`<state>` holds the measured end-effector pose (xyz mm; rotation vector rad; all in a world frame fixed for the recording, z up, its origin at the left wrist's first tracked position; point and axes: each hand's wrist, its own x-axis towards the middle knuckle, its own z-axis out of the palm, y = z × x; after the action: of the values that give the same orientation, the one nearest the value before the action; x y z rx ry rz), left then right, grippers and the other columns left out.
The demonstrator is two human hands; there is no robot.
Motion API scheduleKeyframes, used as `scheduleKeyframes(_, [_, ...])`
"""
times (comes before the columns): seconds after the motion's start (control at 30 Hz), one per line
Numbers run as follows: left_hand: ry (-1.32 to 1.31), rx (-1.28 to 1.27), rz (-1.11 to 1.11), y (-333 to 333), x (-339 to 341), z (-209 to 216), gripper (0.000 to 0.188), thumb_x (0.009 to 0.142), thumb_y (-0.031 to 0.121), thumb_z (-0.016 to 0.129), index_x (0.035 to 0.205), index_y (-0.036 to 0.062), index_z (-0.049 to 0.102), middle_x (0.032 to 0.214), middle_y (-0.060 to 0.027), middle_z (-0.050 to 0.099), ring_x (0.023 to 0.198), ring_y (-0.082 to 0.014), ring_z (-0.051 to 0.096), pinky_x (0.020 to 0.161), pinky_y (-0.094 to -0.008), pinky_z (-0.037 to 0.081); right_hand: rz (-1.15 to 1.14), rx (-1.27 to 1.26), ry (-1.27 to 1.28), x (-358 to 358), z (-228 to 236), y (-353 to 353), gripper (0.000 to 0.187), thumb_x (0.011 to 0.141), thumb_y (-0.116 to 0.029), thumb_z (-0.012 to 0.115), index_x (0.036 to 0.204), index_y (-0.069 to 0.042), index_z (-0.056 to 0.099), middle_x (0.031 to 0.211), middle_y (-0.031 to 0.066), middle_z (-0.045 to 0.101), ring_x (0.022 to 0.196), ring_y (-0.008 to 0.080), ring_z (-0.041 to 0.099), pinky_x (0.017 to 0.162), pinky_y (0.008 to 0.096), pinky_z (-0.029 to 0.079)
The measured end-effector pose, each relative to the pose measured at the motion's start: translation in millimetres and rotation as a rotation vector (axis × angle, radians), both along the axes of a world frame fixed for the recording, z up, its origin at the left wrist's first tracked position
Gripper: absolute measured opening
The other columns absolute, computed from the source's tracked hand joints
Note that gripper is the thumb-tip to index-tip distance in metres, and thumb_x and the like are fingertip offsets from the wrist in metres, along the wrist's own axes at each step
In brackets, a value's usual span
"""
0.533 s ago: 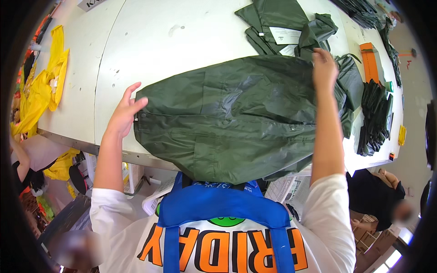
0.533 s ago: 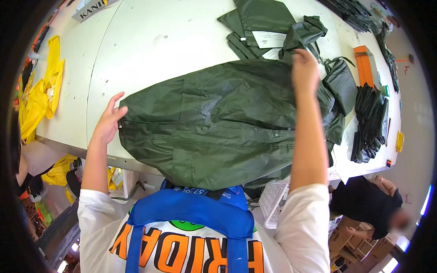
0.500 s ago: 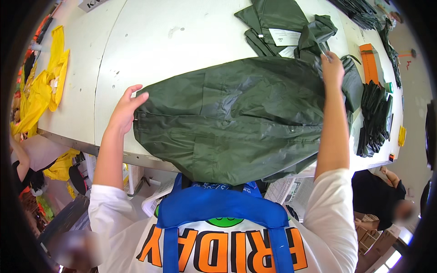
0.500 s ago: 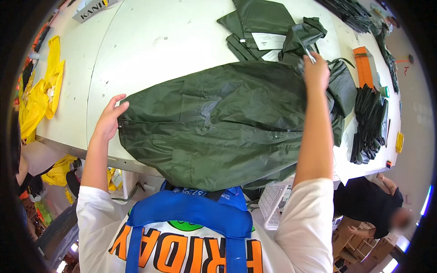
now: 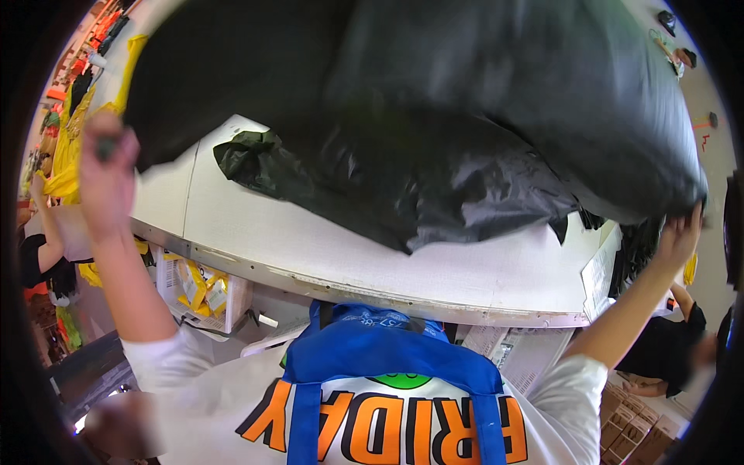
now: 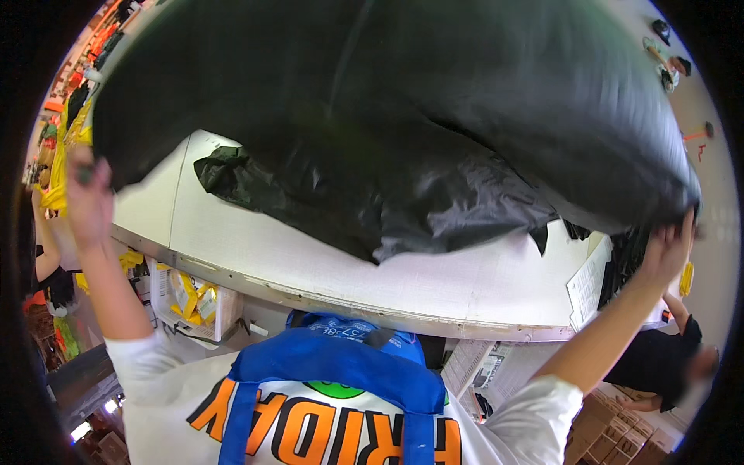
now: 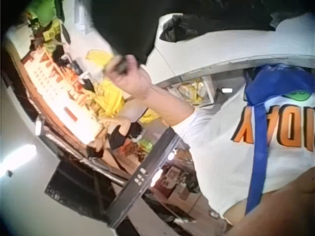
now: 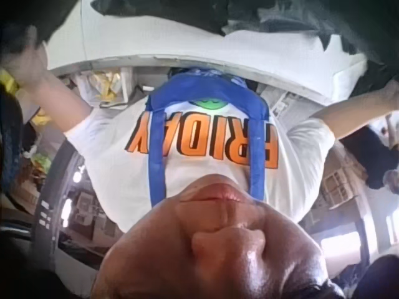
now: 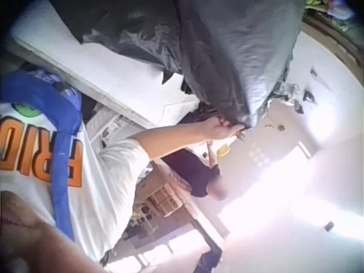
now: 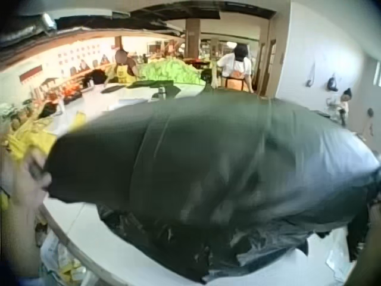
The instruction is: The person folds a green raincoat on a table, uses a small blade to cut off tags and threads, places the coat into a plastic bag, and ties the bag closed. The person repeats this process with another green raincoat.
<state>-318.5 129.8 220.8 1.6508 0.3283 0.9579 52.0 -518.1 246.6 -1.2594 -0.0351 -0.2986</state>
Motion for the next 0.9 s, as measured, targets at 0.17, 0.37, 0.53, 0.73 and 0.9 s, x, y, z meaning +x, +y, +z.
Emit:
scheduleKeyframes(0.17, [0.657, -0.528, -0.652, -37.1, -114.6, -87.3, 0.053, 0.073, 0.025, 0.075, 0.116, 0.0035, 0.051, 0.099, -0.0048, 0.06, 0.095, -0.0145, 0.056, 0.085, -0.029, 0.041, 0.219, 0.066, 0.232, -94.3, -109.4, -120.9, 0.013, 0.086, -0.002, 0.056, 0.08, -0.011, 0.048, 0.066, -0.003, 0.044, 0.052, 0.0071, 0.036, 0.046, 0.0211, 0.031])
scheduleKeyframes(0.37, [0.883, -0.722, -0.492, -95.9, -74.1, -208.2, 0.069, 0.086, 0.026, 0.067, 0.141, 0.0052, 0.031, 0.124, -0.0121, 0.057, 0.107, -0.0198, 0.057, 0.087, -0.0303, 0.043, 0.301, -0.071, 0.708, -167.9, -200.6, -80.8, 0.01, 0.084, -0.006, 0.06, 0.084, -0.01, 0.051, 0.063, -0.0041, 0.045, 0.042, 0.0043, 0.03, 0.038, 0.0205, 0.022])
scheduleKeyframes(0.53, [1.099, -0.399, -0.253, -113.3, -17.7, -231.7, 0.063, 0.083, 0.029, 0.071, 0.132, 0.0021, 0.042, 0.105, -0.0085, 0.061, 0.089, -0.0154, 0.057, 0.073, -0.0287, 0.045, 0.257, -0.165, 0.81, -145.8, -207.6, -68.6, 0.038, 0.093, -0.034, 0.059, 0.064, -0.017, 0.042, 0.053, -0.0058, 0.037, 0.037, 0.006, 0.025, 0.035, 0.0221, 0.018])
scheduleKeyframes(0.73, [0.954, -0.422, -0.433, -109.1, 12.9, -247.3, 0.017, 0.081, 0.014, 0.069, 0.091, 0.0063, 0.058, 0.082, 0.0017, 0.057, 0.068, -0.0088, 0.051, 0.061, -0.0244, 0.042, 0.126, -0.413, 0.793, -108.3, -197.1, -81.9, 0.029, 0.088, -0.038, 0.065, 0.097, -0.012, 0.057, 0.071, -0.0059, 0.049, 0.039, 0.0024, 0.026, 0.034, 0.021, 0.015])
scheduleKeyframes(0.9, [0.544, -0.902, -0.55, -116.4, 14.5, -140.4, 0.017, 0.081, 0.005, 0.065, 0.096, 0.0085, 0.056, 0.091, 0.0, 0.061, 0.083, -0.0096, 0.058, 0.075, -0.0263, 0.048, 0.429, -0.489, 0.763, -98.6, -185.8, -69.7, 0.02, 0.082, -0.016, 0.07, 0.081, -0.012, 0.051, 0.058, -0.0075, 0.04, 0.041, 0.0022, 0.032, 0.035, 0.0204, 0.021])
